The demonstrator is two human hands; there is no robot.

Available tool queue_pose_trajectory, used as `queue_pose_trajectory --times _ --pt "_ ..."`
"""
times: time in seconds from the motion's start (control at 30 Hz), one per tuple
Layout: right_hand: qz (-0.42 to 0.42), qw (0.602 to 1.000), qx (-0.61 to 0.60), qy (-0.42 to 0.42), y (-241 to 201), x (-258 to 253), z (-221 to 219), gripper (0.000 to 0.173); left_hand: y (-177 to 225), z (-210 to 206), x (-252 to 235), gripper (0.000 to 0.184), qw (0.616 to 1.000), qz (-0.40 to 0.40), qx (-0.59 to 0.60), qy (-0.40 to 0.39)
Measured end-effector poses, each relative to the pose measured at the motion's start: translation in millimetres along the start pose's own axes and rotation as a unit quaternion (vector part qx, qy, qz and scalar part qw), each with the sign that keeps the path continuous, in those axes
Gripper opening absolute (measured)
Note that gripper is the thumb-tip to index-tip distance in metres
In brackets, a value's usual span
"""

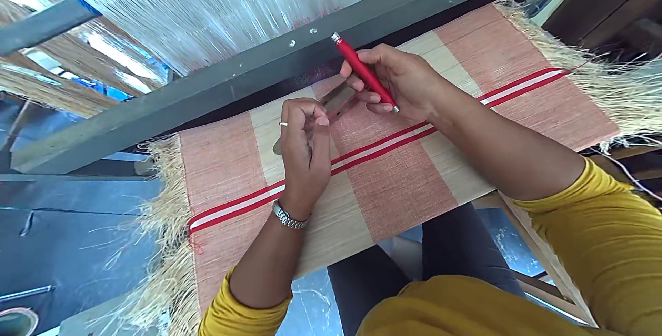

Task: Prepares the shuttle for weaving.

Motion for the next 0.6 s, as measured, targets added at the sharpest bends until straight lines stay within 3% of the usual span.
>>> queue_pose_trajectory --times 0.1,0.23,0.3,0.43,0.6 --pt "0.002 1.000 0.018 -0.004 -3.1 1.5 -4.2 0.037 -1.1 4.4 -0.7 0.020 1.000 -0.001 -0.017 0.017" --pt "0.029 0.994 0.078 -0.066 -0.9 6.0 -19.9 0.030 -3.3 5.6 3.0 0.056 0.998 0.048 0.022 0.033" --pt "0.042 0.983 0.156 -0.081 1.5 7.1 -24.0 0.024 -1.9 4.0 1.9 0.063 0.993 0.072 0.086 0.031" --pt "0.039 0.977 0.202 -0.058 2.5 5.2 -17.7 0.019 -3.4 5.8 0.3 0.029 0.986 0.071 0.146 0.039" --pt "0.066 0.998 0.003 0.016 -5.9 0.1 2.3 0.026 -5.4 21.9 -2.4 0.023 0.981 0.034 0.162 0.099"
Point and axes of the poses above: each hand's wrist, its own x-axis away from the middle knuckle, its own z-axis out of the back of the hand, y = z × x, the point moved 9 cm from there along -x, towards the middle knuckle, and after that the axes turned 14 degrees about x, right-handed, at the moved point
